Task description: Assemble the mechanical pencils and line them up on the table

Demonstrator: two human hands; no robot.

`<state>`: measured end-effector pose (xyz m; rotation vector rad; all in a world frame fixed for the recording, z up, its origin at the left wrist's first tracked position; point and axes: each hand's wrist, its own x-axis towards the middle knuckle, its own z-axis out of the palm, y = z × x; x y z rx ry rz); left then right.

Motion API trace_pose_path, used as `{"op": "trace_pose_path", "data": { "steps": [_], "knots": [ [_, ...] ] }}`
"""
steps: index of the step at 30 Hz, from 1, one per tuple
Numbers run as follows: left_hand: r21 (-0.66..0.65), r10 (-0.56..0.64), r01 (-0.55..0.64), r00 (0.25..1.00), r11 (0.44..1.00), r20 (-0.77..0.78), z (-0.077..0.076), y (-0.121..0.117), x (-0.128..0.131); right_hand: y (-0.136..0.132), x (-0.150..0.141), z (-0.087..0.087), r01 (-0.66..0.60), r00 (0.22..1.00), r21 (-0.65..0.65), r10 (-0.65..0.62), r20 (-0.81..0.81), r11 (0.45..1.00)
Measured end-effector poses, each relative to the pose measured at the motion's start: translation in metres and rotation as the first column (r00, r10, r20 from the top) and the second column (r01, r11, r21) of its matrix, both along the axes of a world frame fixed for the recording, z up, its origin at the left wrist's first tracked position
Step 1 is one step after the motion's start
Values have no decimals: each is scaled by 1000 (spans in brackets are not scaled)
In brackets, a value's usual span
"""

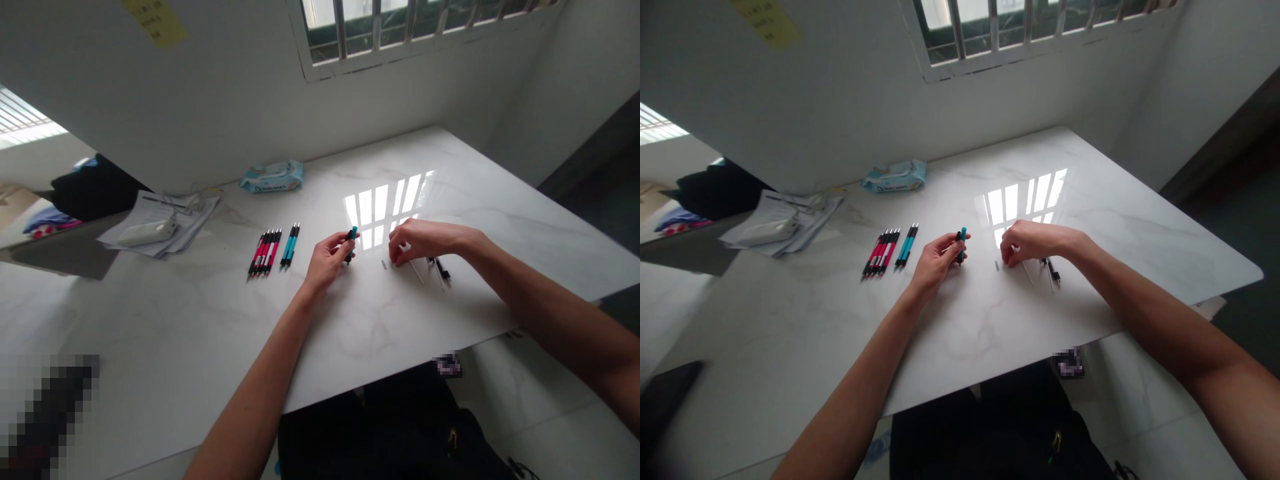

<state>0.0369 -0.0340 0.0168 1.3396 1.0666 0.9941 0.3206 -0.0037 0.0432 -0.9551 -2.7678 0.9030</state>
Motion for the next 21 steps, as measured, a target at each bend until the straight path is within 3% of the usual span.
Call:
{"op": "trace_pose_path", "data": {
  "steps": [5, 10, 13, 16, 21],
  "knots": [
    [2, -25, 25, 999, 1000, -44, -3, -1, 2, -4, -1, 4, 79, 997, 37, -78, -22, 996],
    [16, -62, 64, 996, 998, -60, -5, -4, 5, -5, -4, 5, 156, 962, -17, -155, -226, 988],
    [20, -100, 102, 992, 995, -80, -3, -6, 6, -3, -11, -1, 254, 882, -76, -263, -392, 964],
    [19, -145, 147, 985, 989, -96, -1, -9, 7, -3, -18, -8, 298, 745, -212, -365, -558, 931],
    [10, -166, 168, 980, 986, -109, 2, -10, 8, -6, -26, -14, 210, 636, -415, -446, -629, 885]
  ]
}}
